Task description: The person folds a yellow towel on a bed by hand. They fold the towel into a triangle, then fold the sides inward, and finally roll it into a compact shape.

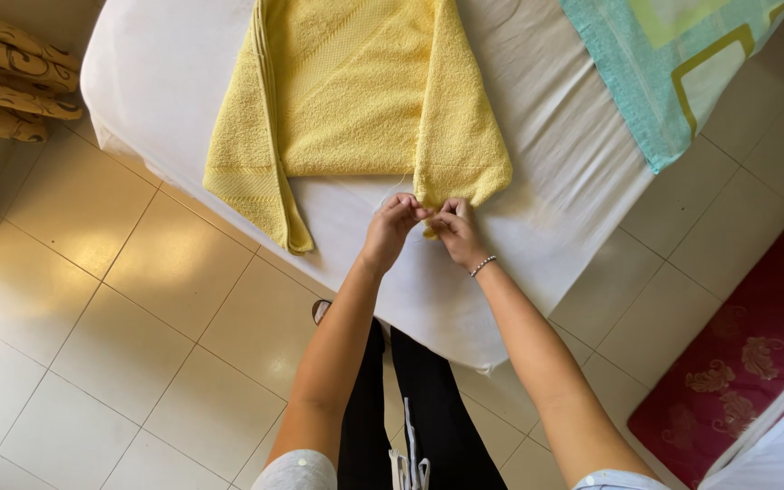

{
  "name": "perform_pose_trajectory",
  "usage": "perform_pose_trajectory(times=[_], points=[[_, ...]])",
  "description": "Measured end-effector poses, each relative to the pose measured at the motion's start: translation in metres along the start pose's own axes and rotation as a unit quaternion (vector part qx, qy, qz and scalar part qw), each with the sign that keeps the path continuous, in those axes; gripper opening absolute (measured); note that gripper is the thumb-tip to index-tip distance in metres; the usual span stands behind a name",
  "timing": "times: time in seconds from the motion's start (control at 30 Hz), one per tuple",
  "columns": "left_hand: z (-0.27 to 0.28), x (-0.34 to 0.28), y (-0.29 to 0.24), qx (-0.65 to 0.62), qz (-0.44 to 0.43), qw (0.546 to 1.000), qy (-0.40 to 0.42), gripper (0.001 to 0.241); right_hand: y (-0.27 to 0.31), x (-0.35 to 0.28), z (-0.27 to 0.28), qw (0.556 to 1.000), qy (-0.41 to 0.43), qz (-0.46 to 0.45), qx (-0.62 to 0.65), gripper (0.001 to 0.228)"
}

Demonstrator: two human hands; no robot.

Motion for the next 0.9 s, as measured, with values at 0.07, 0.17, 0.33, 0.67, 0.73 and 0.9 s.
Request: perform_pose_trajectory(times=[0.07, 0.17, 0.33, 0.67, 0.73, 0.9], points=[[0.009, 0.007, 0.006, 0.054, -0.009, 0.998, -0.022, 0.015, -0.010, -0.001, 0.000, 1.000, 0.000, 0.019, -0.021, 0.013], [0.011, 0.001, -0.002, 0.176, -0.018, 0.982, -0.067, 0.016, -0.012, -0.002, -0.002, 0.999, -0.009, 0.031, -0.012, 0.012], [0.020, 0.003, -0.018, 0.331, -0.045, 0.929, -0.158, 0.015, 0.031, 0.001, 0.003, 0.993, 0.001, 0.068, -0.092, 0.014], [-0.025, 0.027, -0.058, 0.649, -0.227, 0.685, -0.241, 0.034, 0.090, 0.066, -0.006, 0.971, -0.197, 0.003, -0.135, 0.035], [-0.026, 0.033, -0.056, 0.672, -0.230, 0.658, -0.250, 0.032, 0.105, 0.080, -0.009, 0.967, -0.185, 0.081, -0.155, 0.038], [-0.018, 0.033, -0.069, 0.632, -0.179, 0.712, -0.248, 0.008, 0.109, 0.101, -0.017, 0.946, -0.010, 0.063, -0.318, 0.047]])
Point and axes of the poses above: each hand's wrist, its own x-axis towards the middle knuckle, its own z-axis out of the back of the hand, y = z × x, the point moved 4 cm from there along x, towards the middle knuckle, and after that the axes turned 12 degrees about x, right-handed, at the moved point
